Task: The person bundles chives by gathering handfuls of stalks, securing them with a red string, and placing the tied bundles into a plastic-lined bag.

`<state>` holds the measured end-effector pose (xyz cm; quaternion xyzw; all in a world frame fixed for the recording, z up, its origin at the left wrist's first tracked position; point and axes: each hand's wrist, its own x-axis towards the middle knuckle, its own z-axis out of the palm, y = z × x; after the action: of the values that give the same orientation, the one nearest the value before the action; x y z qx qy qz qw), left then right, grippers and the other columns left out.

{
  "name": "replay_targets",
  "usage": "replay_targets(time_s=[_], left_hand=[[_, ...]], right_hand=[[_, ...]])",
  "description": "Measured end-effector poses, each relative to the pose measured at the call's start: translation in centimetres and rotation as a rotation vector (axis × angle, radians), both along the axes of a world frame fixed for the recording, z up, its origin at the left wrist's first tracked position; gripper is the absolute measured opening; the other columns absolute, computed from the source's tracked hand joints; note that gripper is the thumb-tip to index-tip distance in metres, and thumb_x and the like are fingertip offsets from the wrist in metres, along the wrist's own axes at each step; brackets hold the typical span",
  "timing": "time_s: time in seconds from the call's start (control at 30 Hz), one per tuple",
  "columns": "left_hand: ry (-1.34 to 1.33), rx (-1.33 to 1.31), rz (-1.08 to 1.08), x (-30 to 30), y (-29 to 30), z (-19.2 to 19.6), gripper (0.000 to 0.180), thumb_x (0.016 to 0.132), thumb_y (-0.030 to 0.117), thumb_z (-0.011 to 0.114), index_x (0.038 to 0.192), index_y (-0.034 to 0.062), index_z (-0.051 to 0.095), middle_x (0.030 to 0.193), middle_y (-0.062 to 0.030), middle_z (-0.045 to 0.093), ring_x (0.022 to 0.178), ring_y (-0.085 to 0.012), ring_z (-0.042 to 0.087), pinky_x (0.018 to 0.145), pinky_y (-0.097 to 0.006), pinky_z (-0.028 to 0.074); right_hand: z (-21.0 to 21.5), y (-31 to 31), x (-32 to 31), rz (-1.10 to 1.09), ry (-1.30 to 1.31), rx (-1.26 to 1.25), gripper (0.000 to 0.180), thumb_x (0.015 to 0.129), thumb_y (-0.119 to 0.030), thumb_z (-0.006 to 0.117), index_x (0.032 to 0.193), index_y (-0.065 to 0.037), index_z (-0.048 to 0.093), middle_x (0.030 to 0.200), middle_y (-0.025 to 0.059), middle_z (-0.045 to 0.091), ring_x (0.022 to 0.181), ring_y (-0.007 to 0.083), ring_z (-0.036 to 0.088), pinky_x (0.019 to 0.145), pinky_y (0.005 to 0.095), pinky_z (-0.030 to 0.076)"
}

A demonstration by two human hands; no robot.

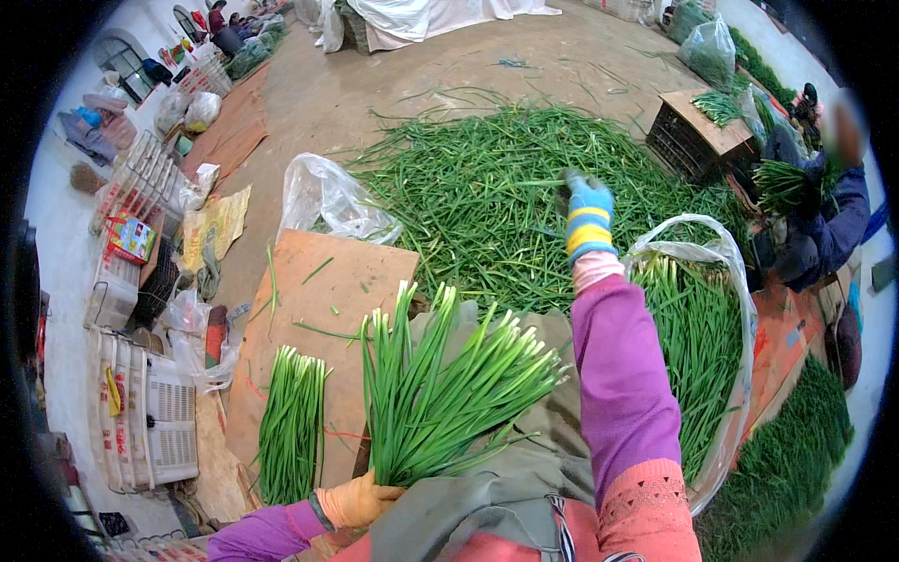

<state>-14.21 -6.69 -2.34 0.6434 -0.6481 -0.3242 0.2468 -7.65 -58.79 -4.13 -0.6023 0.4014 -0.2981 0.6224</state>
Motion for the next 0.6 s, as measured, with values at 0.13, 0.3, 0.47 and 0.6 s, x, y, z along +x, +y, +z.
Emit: replay_targets(time_s=[0.13,0.3,0.47,0.6], left_hand=[[-0.028,0.055,0.006,-0.2,0.9,-0.6,0.031,0.080,0.021,0.058,0.106,0.0048,0.062,0.125,-0.0199,0.044,0.117,-0.0383,0.039,0.099,-0.037,0.034],[0.150,0.167,0.156,-0.8,0.8,-1.4,0.031,0.080,0.019,0.056,0.107,0.0050,0.061,0.122,-0.0151,0.048,0.115,-0.0374,0.041,0.101,-0.039,0.032],[-0.148,-0.012,-0.086,-0.2,1.1,-1.9,0.033,0.076,0.018,0.056,0.106,0.0054,0.060,0.116,-0.0080,0.053,0.112,-0.0360,0.044,0.101,-0.043,0.031],[-0.055,0.006,-0.016,-0.6,2.1,-3.1,0.034,0.075,0.018,0.055,0.106,0.0043,0.059,0.114,-0.0070,0.053,0.112,-0.0359,0.043,0.100,-0.046,0.031]], right_hand=[[4.8,7.5,1.0,0.445,0.596,-0.963,0.068,0.070,-0.045,0.067,0.122,-0.005,0.050,0.121,0.0190,0.052,0.111,0.0330,0.051,0.092,0.0390,0.042],[1.9,13.0,2.5,1.384,0.341,-0.538,0.052,0.068,-0.040,0.070,0.107,-0.006,0.062,0.099,0.0125,0.065,0.090,0.0241,0.062,0.080,0.0329,0.047],[1.2,11.6,3.6,1.516,0.418,-0.460,0.030,0.063,-0.028,0.074,0.086,-0.010,0.069,0.079,0.0085,0.067,0.071,0.0196,0.061,0.065,0.0338,0.048],[3.2,6.1,3.3,0.898,0.354,-0.766,0.030,0.070,-0.033,0.067,0.090,-0.010,0.068,0.085,0.0117,0.066,0.078,0.0266,0.063,0.070,0.0365,0.049]])
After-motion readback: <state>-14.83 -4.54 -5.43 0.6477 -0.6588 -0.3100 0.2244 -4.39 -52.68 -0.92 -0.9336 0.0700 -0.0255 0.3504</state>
